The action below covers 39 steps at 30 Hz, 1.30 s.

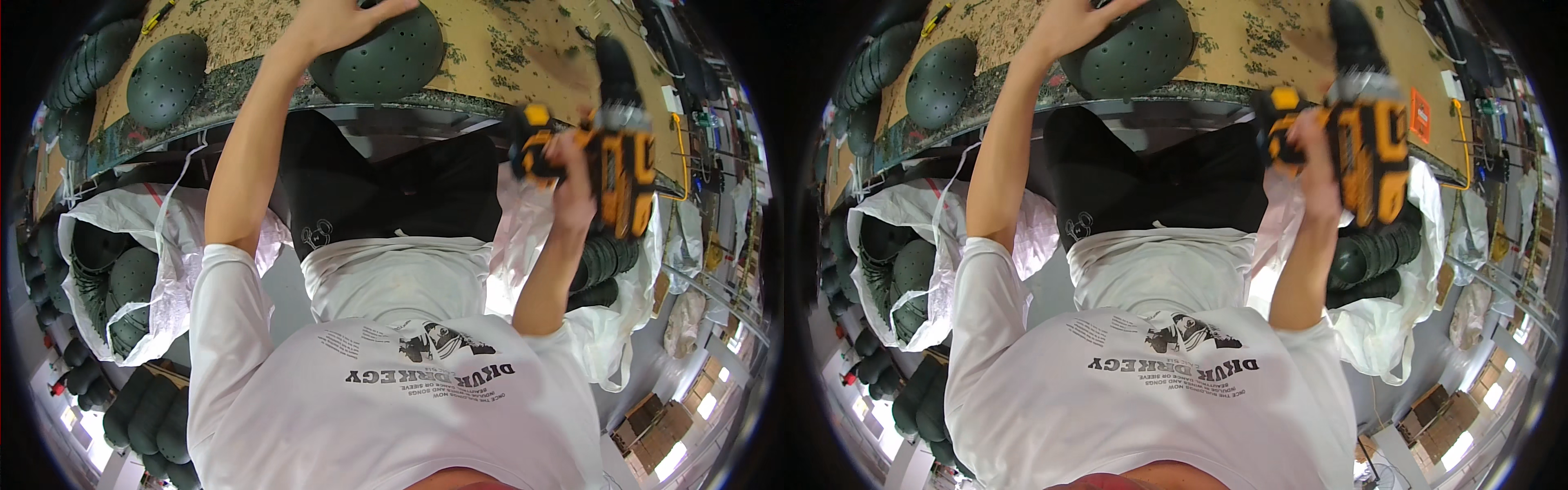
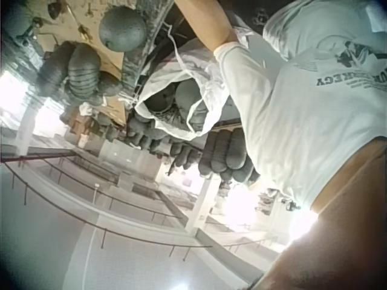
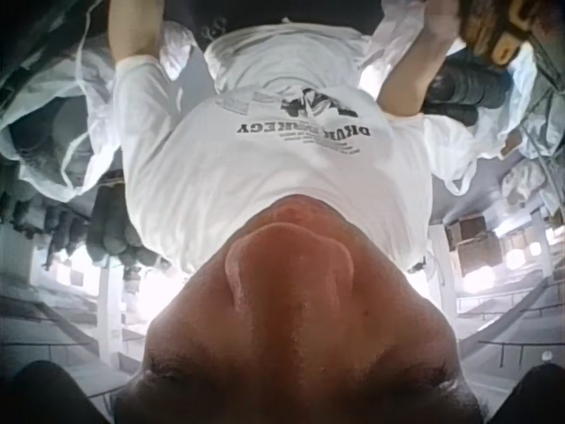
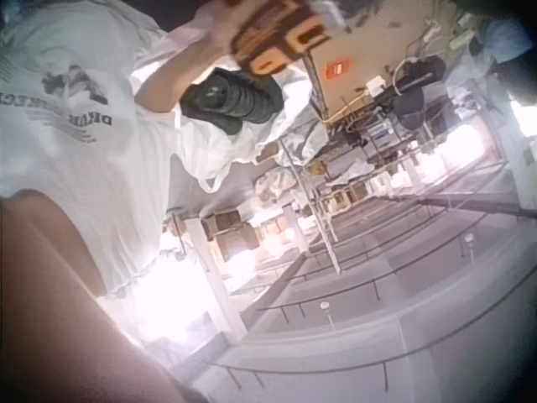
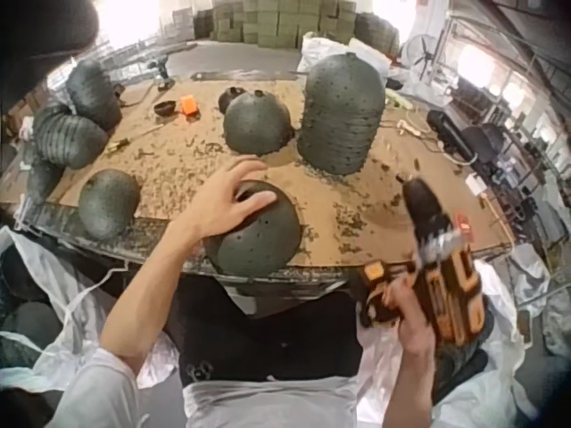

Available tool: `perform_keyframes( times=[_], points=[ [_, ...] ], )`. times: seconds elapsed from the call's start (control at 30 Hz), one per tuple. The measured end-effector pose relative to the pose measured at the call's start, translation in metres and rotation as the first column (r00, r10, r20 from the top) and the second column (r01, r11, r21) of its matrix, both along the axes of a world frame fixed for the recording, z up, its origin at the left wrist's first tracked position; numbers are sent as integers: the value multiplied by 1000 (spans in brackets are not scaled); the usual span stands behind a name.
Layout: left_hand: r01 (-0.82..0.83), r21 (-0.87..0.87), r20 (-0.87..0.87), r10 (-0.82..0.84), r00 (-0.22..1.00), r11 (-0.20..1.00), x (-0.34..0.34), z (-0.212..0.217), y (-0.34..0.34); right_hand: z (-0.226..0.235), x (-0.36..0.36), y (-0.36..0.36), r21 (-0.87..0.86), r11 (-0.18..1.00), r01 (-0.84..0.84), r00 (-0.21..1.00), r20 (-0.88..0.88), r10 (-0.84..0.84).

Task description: Drilling holes into green plastic semi-spherical components using a handheld power drill.

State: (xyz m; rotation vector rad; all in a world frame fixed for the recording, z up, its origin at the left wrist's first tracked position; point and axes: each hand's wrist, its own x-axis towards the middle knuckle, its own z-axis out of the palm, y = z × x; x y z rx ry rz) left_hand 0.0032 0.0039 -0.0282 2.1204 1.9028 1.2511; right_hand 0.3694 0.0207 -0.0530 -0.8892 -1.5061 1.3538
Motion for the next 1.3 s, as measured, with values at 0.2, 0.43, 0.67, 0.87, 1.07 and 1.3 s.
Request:
perform_keyframes(
  times=[0.2,0.43,0.67,0.87,1.07,1.3],
  points=[
    [-73,-245,-14,72,997,967,9,-7,9,-42,5,-130,618,763,-191,650,662,-373],
    [-80,-265,-31,75,997,961,6,-7,10,-72,-24,-170,486,847,-216,776,611,-153],
    [-92,-203,-56,83,995,975,4,-20,12,-57,-47,-166,329,914,-236,815,580,2],
    [-91,-170,-73,80,994,981,1,-22,11,-59,-50,-168,133,973,-188,896,428,115],
    [-105,-170,-72,94,993,980,2,-24,11,-54,-56,-168,267,938,-222,853,519,54],
    [-124,-210,-80,110,991,970,3,-20,12,-52,-56,-170,306,918,-250,803,596,20]
  ],
)
